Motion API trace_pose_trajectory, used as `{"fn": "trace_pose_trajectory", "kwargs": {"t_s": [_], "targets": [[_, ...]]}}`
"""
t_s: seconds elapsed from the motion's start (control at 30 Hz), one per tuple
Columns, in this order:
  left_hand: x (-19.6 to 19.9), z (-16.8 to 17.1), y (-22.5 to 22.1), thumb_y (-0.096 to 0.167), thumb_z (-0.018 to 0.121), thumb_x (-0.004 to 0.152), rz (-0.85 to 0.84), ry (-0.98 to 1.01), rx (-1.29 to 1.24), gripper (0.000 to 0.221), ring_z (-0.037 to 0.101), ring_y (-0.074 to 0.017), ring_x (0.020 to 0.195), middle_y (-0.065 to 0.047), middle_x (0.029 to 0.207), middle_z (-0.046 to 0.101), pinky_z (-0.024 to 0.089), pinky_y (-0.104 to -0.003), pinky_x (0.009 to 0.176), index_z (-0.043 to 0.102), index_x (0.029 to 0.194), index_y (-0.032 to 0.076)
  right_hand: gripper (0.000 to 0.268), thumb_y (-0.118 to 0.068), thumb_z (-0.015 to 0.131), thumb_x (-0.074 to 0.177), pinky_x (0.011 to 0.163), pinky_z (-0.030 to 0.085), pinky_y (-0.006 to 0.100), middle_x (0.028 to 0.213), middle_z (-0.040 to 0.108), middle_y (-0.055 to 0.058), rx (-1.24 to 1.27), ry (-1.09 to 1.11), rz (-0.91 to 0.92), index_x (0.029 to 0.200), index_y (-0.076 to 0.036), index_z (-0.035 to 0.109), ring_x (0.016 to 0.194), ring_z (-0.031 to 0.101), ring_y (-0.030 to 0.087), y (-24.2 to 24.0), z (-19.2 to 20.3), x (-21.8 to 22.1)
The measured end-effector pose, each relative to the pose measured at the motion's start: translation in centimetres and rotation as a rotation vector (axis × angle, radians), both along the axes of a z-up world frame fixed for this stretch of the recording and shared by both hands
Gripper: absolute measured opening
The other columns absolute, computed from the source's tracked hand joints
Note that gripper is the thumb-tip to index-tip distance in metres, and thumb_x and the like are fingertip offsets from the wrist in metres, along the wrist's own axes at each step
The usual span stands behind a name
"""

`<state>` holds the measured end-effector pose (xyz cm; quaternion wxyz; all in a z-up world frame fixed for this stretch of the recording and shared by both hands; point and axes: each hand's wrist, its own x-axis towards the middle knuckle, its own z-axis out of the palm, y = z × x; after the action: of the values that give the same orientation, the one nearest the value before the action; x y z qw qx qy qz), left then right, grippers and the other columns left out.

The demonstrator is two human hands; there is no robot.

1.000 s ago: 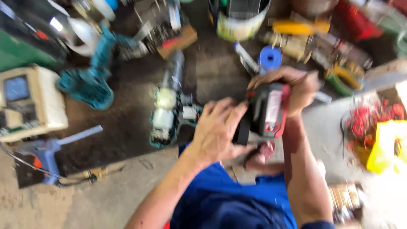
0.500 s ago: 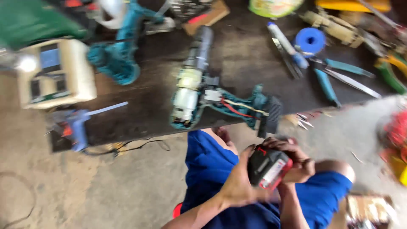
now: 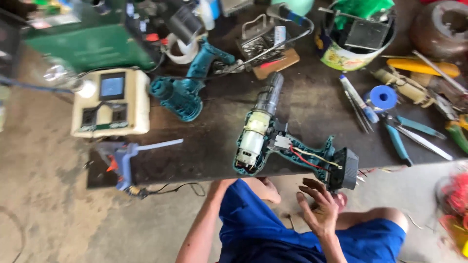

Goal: Applying hot glue to internal wiring and reassembling the housing of a cordless power drill on a repair bench.

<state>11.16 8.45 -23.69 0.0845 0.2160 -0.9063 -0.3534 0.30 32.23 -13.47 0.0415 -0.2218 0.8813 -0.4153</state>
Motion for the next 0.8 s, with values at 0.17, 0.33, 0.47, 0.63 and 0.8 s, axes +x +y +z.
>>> {"fn": "trace_pose_trajectory", "kwargs": {"t_s": [0.17, 0.33, 0.47, 0.63, 0.8], "targets": [[3.4, 0.3, 0.7, 0.044, 0.073, 0.082, -0.082, 0.027, -0.014, 0.070, 0.061, -0.0471, 0.114, -0.026, 0.128, 0.066, 0.048, -0.051, 0.096, 0.056, 0.138, 0.006, 0.014, -0.003, 0.075, 0.093, 0.082, 0.052, 0.028, 0.115, 0.070, 0.017, -0.240, 0.126, -0.193, 0.105, 0.004, 0.072, 0.097, 0.067, 0.023, 3.0, 4.4, -0.7], [4.2, 11.8, -2.0, 0.038, 0.070, 0.092, -0.149, 0.033, -0.052, 0.064, 0.062, -0.0478, 0.110, -0.028, 0.126, 0.066, 0.048, -0.052, 0.095, 0.051, 0.142, 0.004, 0.110, -0.031, 0.073, 0.044, 0.040, 0.041, 0.025, 0.141, 0.045, 0.038, -0.614, 0.160, -0.115, 0.137, 0.013, 0.034, 0.065, 0.053, 0.027, 0.4, 9.0, -4.4], [3.7, 23.1, -3.5, 0.014, 0.071, 0.094, -0.190, 0.410, 0.060, 0.018, 0.075, -0.0203, 0.095, -0.003, 0.105, 0.079, 0.058, -0.033, 0.089, 0.074, 0.111, 0.010, 0.120, -0.037, 0.081, 0.047, 0.121, 0.039, 0.046, 0.149, 0.049, 0.025, -0.223, 0.134, 0.174, 0.150, 0.008, 0.038, 0.139, 0.050, 0.035, -0.9, 12.2, -7.5], [1.6, 28.5, -10.2, 0.014, 0.077, 0.096, 0.423, 0.401, -0.423, 0.025, 0.060, -0.0082, 0.056, -0.006, 0.096, 0.060, 0.050, -0.027, 0.064, 0.068, 0.119, 0.011, 0.112, -0.029, 0.085, 0.060, 0.113, 0.046, 0.041, 0.141, 0.062, 0.020, -0.081, 0.059, 0.063, 0.157, -0.002, 0.037, 0.129, 0.060, 0.031, -2.3, 14.5, -6.4], [-1.6, 26.2, -15.6, 0.012, 0.082, 0.083, 0.258, 0.163, -0.503, 0.040, 0.070, -0.0267, 0.090, -0.014, 0.130, 0.048, 0.061, -0.046, 0.061, 0.066, 0.119, 0.015, 0.101, -0.023, 0.087, 0.064, 0.115, 0.041, 0.044, 0.138, 0.061, 0.018, -0.212, 0.188, 0.169, 0.151, 0.003, 0.042, 0.132, 0.046, 0.032, -2.0, 12.1, -7.0]]}}
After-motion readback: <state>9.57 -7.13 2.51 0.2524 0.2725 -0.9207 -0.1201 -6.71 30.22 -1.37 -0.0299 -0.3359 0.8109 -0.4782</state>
